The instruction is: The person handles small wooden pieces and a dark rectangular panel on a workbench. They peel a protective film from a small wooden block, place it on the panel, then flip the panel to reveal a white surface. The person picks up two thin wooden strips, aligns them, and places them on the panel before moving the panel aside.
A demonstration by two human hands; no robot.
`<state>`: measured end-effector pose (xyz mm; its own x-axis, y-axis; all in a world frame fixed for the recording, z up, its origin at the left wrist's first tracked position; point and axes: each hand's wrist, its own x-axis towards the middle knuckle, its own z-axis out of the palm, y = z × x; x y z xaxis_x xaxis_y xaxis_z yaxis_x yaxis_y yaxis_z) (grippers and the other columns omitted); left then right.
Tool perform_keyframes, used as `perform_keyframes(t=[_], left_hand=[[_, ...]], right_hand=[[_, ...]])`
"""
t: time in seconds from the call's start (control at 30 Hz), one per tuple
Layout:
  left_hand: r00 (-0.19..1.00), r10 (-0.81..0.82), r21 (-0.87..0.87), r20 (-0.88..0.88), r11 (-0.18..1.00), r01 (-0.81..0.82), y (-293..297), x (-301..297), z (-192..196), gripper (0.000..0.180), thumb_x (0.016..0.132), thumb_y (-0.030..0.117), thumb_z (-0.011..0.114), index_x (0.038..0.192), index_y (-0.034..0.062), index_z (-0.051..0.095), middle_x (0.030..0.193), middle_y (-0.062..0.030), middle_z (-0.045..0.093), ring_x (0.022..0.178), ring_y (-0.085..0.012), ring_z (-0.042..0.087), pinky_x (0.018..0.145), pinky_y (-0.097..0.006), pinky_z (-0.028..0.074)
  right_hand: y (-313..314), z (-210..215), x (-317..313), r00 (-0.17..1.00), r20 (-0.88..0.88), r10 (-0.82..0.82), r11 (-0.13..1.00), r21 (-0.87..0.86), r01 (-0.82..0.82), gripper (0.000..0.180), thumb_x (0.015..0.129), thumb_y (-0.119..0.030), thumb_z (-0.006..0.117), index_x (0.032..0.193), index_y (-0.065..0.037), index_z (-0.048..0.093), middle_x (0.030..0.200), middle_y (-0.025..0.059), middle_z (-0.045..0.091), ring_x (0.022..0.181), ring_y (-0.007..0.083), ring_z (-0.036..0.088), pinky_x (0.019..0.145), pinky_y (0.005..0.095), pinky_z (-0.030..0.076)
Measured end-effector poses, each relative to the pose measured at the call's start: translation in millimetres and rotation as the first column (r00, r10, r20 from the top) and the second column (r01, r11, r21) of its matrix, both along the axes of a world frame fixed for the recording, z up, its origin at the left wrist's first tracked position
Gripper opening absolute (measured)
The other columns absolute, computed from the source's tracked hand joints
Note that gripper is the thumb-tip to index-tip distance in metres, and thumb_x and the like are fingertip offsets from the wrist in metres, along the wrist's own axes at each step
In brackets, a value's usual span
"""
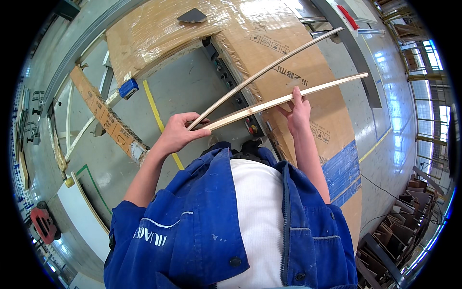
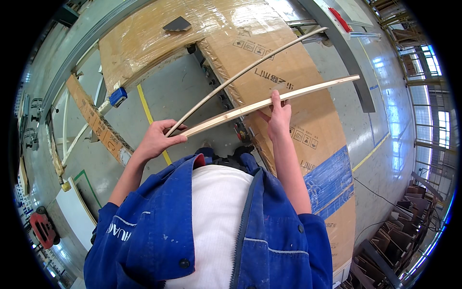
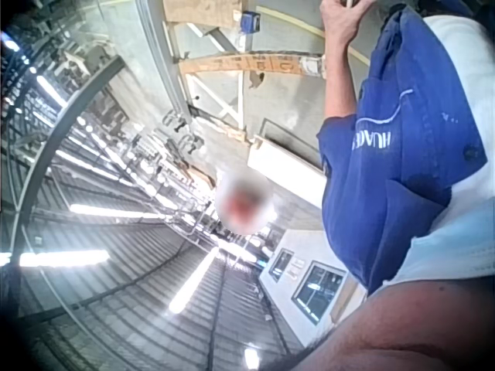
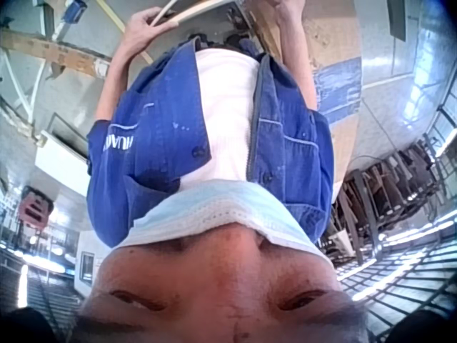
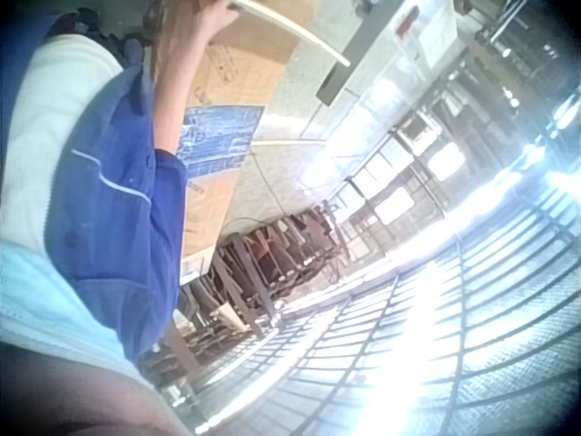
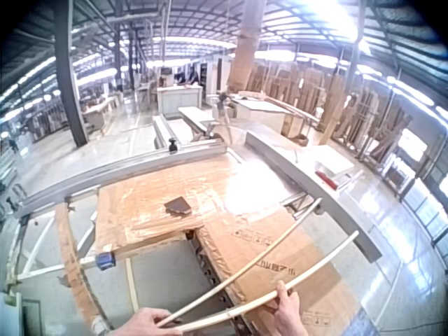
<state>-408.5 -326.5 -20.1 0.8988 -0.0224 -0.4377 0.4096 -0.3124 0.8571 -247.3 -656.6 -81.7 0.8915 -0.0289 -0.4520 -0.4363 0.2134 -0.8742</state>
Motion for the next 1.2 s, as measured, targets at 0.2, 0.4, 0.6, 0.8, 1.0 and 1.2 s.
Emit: perform_keyframes(t=[0.2,0.4,0.6,0.8,1.0,1.2], left_hand=[[1.0,0.01,0.006,0.016,1.0,-0.01,-3.9,-1.8,5.5,0.039,0.084,0.022,0.086,0.114,-0.001,0.075,0.094,-0.0063,0.075,0.087,-0.0119,0.068,0.081,-0.028,0.054],[1.0,-0.003,0.017,0.022,1.0,0.003,-6.1,-2.7,4.6,0.037,0.084,0.023,0.086,0.111,-0.0001,0.076,0.09,-0.0055,0.072,0.083,-0.0113,0.065,0.076,-0.028,0.052],[0.999,-0.007,0.139,0.043,0.99,0.001,-11.2,-2.8,5.5,0.038,0.085,0.027,0.085,0.11,-0.0002,0.076,0.088,-0.0066,0.071,0.081,-0.0119,0.063,0.075,-0.029,0.051],[0.986,0.055,0.288,0.156,0.953,-0.098,-17.8,-14.9,-0.7,0.04,0.083,0.033,0.086,0.103,0.0002,0.075,0.077,-0.0072,0.066,0.069,-0.0127,0.056,0.065,-0.031,0.047],[0.987,0.122,0.437,0.101,0.886,-0.154,-39.3,-20.5,27.7,0.041,0.085,0.034,0.086,0.104,-0.0004,0.075,0.076,-0.0111,0.065,0.067,-0.0193,0.057,0.066,-0.035,0.048],[0.979,0.054,0.63,0.197,0.758,-0.169,-36.5,-15.3,37.1,0.035,0.09,0.034,0.08,0.106,0.0027,0.077,0.088,-0.0148,0.069,0.079,-0.0275,0.065,0.072,-0.038,0.049]], right_hand=[[0.9,0.5,-0.9,0.999,0.039,-0.008,0.999,-0.038,0.01,0.051,0.104,-0.043,0.064,0.133,-0.005,0.047,0.124,0.0095,0.058,0.116,0.0269,0.064,0.089,0.0565,0.061],[-0.3,0.8,1.0,1.0,0.023,-0.009,0.999,-0.039,0.01,0.05,0.104,-0.045,0.063,0.13,-0.004,0.049,0.121,0.0098,0.061,0.116,0.0273,0.065,0.089,0.0557,0.061],[-3.2,-4.7,3.2,0.999,0.034,-0.016,0.999,-0.038,0.017,0.05,0.104,-0.044,0.064,0.128,-0.003,0.049,0.122,0.0105,0.061,0.114,0.027,0.065,0.089,0.0553,0.061],[0.7,-3.2,1.9,0.999,0.025,-0.044,0.999,0.009,0.044,0.048,0.102,-0.041,0.068,0.134,-0.011,0.048,0.133,0.0035,0.054,0.121,0.0225,0.056,0.09,0.0547,0.06],[-21.6,-13.4,18.6,0.998,-0.007,-0.055,0.992,0.112,0.056,0.072,0.093,-0.031,0.081,0.146,-0.002,0.041,0.138,0.0109,0.051,0.125,0.0199,0.053,0.097,0.0415,0.052],[-44.1,-1.9,32.8,0.988,0.121,-0.095,0.991,0.106,0.083,0.087,0.09,-0.024,0.085,0.153,0.004,0.033,0.14,0.014,0.051,0.123,0.021,0.054,0.104,0.0362,0.046]])
